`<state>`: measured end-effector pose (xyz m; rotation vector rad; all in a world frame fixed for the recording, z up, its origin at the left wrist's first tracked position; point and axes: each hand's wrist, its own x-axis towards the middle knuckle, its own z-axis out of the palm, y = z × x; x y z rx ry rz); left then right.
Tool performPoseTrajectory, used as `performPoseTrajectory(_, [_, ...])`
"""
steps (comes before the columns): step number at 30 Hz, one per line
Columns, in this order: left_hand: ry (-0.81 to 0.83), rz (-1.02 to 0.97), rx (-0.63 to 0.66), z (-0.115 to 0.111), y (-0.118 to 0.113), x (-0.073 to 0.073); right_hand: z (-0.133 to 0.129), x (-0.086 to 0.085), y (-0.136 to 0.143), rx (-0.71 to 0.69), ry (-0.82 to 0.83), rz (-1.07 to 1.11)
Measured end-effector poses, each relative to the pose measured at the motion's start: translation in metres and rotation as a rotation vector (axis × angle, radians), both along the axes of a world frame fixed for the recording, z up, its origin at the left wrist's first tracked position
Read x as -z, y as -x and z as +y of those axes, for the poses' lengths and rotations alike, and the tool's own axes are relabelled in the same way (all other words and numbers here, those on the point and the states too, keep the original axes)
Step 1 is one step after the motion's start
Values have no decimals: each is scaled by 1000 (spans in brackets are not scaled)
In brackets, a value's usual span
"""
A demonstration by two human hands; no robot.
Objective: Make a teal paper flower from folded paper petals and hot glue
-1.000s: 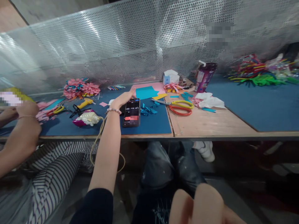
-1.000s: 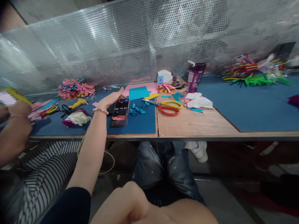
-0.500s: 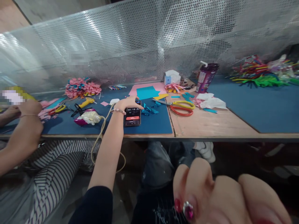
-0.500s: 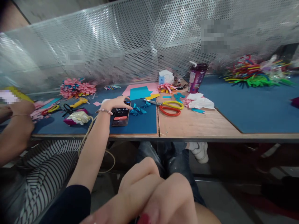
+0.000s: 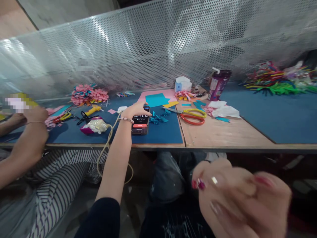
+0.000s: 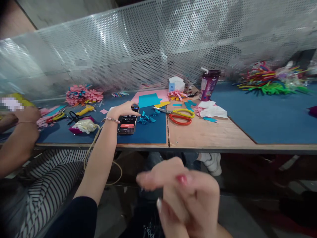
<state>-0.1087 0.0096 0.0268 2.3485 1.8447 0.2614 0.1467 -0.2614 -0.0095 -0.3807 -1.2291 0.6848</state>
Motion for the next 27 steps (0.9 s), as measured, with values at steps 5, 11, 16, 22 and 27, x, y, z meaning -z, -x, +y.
performPoseTrajectory(5, [-216, -112, 81, -12, -3, -9, 69, 12, 20, -55, 172, -239])
performPoseTrajectory(11, [-411, -180, 214, -37, -14, -22, 136, 35, 81, 107, 254, -933])
performPoseTrajectory(16, [-400, -195, 163, -61, -15, -31, 144, 29, 111, 399, 188, -1253])
performPoseTrajectory(22, [-522, -259, 204, -67, -3, -29, 148, 33, 114, 438, 214, -1291])
performPoseTrajectory(27, [-648, -319, 331, -56, 7, -21, 149, 38, 114, 463, 178, -1277])
